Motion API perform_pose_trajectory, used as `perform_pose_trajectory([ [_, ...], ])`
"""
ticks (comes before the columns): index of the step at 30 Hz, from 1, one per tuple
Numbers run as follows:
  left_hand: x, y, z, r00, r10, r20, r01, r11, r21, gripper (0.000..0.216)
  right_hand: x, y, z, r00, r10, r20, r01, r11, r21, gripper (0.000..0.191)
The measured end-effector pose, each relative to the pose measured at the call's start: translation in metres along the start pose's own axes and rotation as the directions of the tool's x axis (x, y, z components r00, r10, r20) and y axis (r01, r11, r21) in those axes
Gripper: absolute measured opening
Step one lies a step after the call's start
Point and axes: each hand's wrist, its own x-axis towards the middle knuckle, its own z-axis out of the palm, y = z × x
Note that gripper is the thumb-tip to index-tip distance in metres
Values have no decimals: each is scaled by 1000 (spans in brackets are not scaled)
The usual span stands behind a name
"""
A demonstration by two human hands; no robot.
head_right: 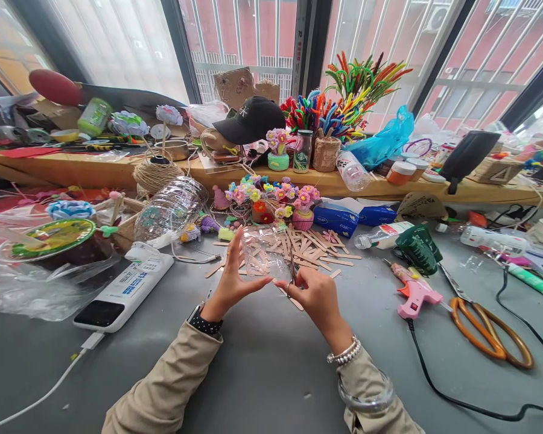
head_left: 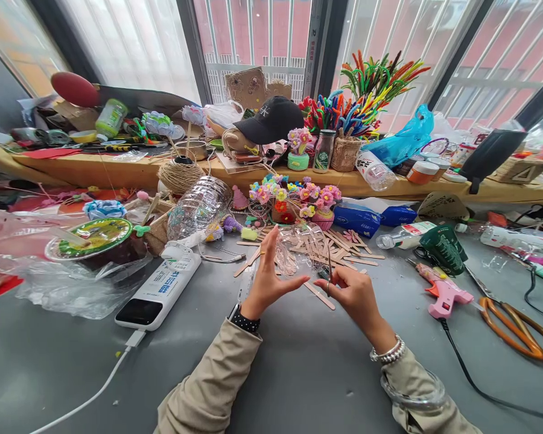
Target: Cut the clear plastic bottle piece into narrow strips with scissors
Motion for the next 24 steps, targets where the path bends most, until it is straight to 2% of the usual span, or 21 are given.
perform_pose_trajectory([
  [7, -1, 3, 0, 999, -48, -3, 48, 995, -90, 101, 0, -1, 1, 999, 28, -28, -27, 998, 49, 59],
  [10, 1, 1, 0, 991, -135, -10, 128, 960, -248, 101, 0, 0, -1, 997, 57, -56, -52, 995, 84, 57],
  [12, 4, 2, -2, 963, -267, 18, 244, 846, -474, 101, 0, 2, -1, 993, 87, -74, -78, 990, 114, 56],
  [14, 6, 4, -5, 906, -405, 127, 375, 623, -686, 98, 0, 5, -1, 989, 115, -90, -100, 984, 150, 55],
  [16, 8, 8, -9, 837, -475, 274, 481, 396, -782, 95, 0, 6, 0, 985, 146, -92, -127, 974, 189, 53],
  [17, 8, 9, -11, 811, -482, 331, 514, 319, -796, 95, 1, 6, 0, 983, 165, -82, -144, 967, 210, 51],
  [19, 9, 12, -13, 790, -466, 399, 548, 246, -799, 95, 1, 6, 0, 978, 205, -44, -186, 945, 268, 48],
  [24, 9, 7, -12, 815, -382, 436, 544, 245, -803, 94, 3, 8, -1, 952, 301, 61, -297, 851, 433, 54],
])
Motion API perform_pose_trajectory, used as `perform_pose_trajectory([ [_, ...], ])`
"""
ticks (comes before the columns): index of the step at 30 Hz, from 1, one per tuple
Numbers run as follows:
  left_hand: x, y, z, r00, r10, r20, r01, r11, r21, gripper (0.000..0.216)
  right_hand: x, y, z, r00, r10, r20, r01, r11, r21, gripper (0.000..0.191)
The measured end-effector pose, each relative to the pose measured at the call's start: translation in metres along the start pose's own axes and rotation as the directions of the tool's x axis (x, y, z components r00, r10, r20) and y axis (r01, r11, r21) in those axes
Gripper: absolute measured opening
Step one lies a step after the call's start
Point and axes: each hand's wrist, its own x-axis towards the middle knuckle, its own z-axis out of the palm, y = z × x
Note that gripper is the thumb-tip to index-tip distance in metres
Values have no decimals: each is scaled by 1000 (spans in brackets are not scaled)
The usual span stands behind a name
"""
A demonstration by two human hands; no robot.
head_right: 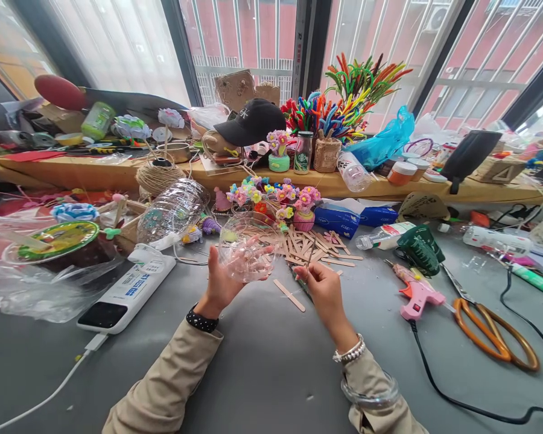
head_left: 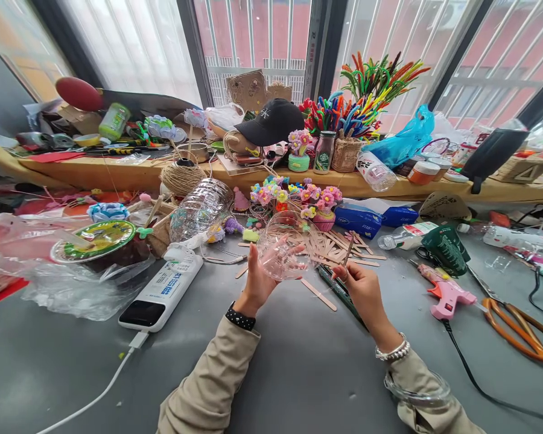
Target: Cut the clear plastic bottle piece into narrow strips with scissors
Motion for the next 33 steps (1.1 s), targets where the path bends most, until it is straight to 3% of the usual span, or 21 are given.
perform_pose_trajectory([
  [5, 1, -5, -3, 992, 37, 123, -54, 989, 137, 89, 4, 14, -1, 987, 73, 144, -98, 980, 172, 61],
  [10, -2, -5, -3, 981, 42, 192, -81, 976, 200, 77, 5, 16, 1, 974, 108, 198, -151, 964, 218, 59],
  [13, -2, -4, -4, 975, 50, 215, -95, 974, 204, 79, 5, 12, 0, 971, 126, 202, -175, 953, 248, 58],
  [17, -2, -4, -4, 976, 80, 203, -128, 964, 234, 86, 5, 11, -2, 979, 164, 120, -189, 952, 239, 58],
  [20, -1, -5, -5, 977, 149, 154, -184, 951, 248, 88, 5, 13, -3, 987, 134, 90, -147, 975, 166, 59],
  [24, -1, -5, -5, 971, 217, 101, -237, 930, 282, 94, 3, 11, 0, 983, 41, 177, -35, 999, -38, 66],
  [28, -1, -5, -5, 966, 243, 86, -257, 922, 290, 99, 1, 8, 4, 970, -15, 243, 73, 969, -235, 67],
  [33, -1, -5, -6, 965, 249, 81, -261, 908, 328, 98, 2, 10, 2, 948, -14, 319, 122, 939, -322, 67],
])
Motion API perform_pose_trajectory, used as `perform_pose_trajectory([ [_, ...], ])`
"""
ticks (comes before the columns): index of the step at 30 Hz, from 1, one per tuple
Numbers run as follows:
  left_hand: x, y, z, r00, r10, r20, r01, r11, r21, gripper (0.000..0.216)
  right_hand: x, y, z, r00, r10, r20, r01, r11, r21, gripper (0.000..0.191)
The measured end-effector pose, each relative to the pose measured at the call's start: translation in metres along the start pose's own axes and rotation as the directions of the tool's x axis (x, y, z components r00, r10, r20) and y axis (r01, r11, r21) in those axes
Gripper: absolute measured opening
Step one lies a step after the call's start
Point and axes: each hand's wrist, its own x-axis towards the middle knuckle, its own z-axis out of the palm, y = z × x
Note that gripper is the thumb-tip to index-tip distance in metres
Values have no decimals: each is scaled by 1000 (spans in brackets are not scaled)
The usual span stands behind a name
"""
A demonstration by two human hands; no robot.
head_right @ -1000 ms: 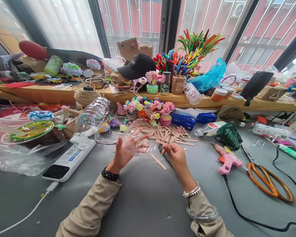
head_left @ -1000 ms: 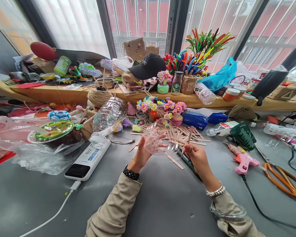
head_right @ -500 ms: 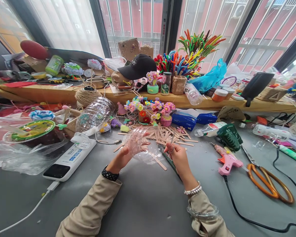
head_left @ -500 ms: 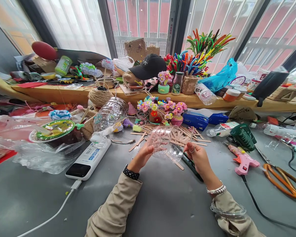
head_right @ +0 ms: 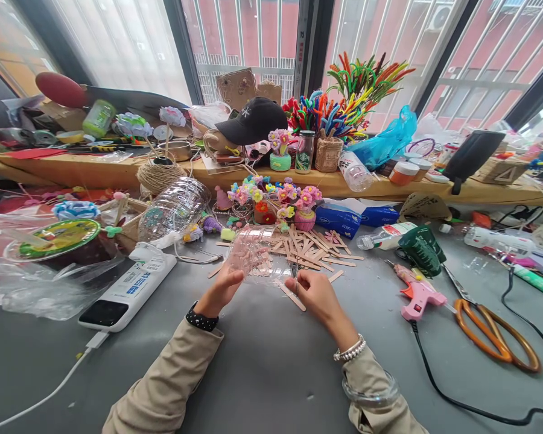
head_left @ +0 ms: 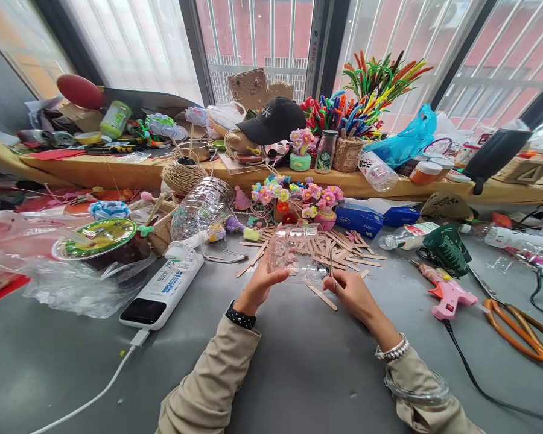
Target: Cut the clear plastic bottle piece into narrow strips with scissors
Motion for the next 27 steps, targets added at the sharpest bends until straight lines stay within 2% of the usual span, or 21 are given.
perform_pose_trajectory([
  [6, 0, 0, 1, 1000, 14, -28, -15, 1000, -24, 98, 2, 3, -1, 997, 8, 79, -6, 1000, -25, 58],
  [11, 0, 0, 3, 998, 21, -51, -23, 998, -52, 100, 2, 2, -1, 998, 27, 52, -25, 999, -42, 56],
  [19, 0, 0, 1, 999, 37, -8, -38, 998, -47, 95, 2, -1, 0, 998, 66, -4, -66, 993, -95, 50],
  [23, -1, 2, 2, 999, 37, 21, -35, 995, -94, 96, 2, -3, -1, 994, 87, -67, -94, 988, -118, 44],
  [27, -3, 5, 4, 999, 3, 40, 4, 985, -171, 97, 2, -7, -2, 992, 105, -71, -114, 983, -141, 41],
])
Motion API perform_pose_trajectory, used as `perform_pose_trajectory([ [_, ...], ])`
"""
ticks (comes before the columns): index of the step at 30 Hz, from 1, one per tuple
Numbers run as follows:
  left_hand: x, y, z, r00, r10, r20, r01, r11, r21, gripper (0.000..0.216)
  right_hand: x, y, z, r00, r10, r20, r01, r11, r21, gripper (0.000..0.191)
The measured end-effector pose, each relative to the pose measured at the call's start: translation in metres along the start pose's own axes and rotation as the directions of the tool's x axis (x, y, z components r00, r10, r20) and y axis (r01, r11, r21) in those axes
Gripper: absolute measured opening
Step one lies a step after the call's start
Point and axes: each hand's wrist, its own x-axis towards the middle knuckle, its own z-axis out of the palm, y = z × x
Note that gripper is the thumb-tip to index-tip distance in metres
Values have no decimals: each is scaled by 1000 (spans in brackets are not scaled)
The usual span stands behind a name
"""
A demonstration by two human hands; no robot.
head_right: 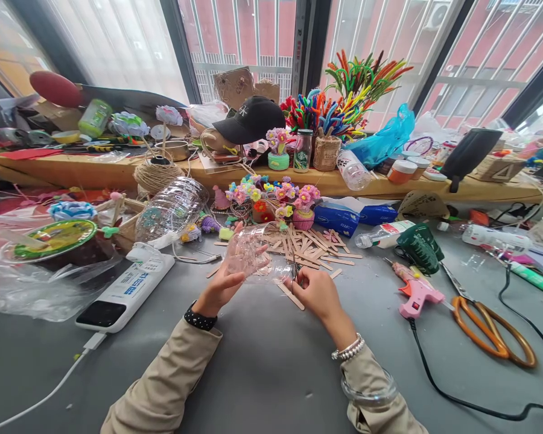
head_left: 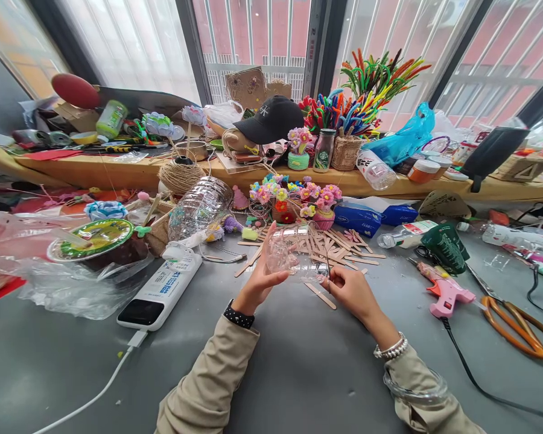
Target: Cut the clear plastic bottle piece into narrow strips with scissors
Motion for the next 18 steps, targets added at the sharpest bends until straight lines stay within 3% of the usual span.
perform_pose_trajectory([
  [6, 2, -3, -2, 998, -41, -37, 37, 995, -94, 89, -2, -1, 2, 1000, -11, -18, 10, 999, -38, 43],
  [18, 0, 0, 9, 986, 10, -166, -2, 999, 49, 71, -3, -2, 8, 1000, 10, 20, -8, 997, -79, 36],
])
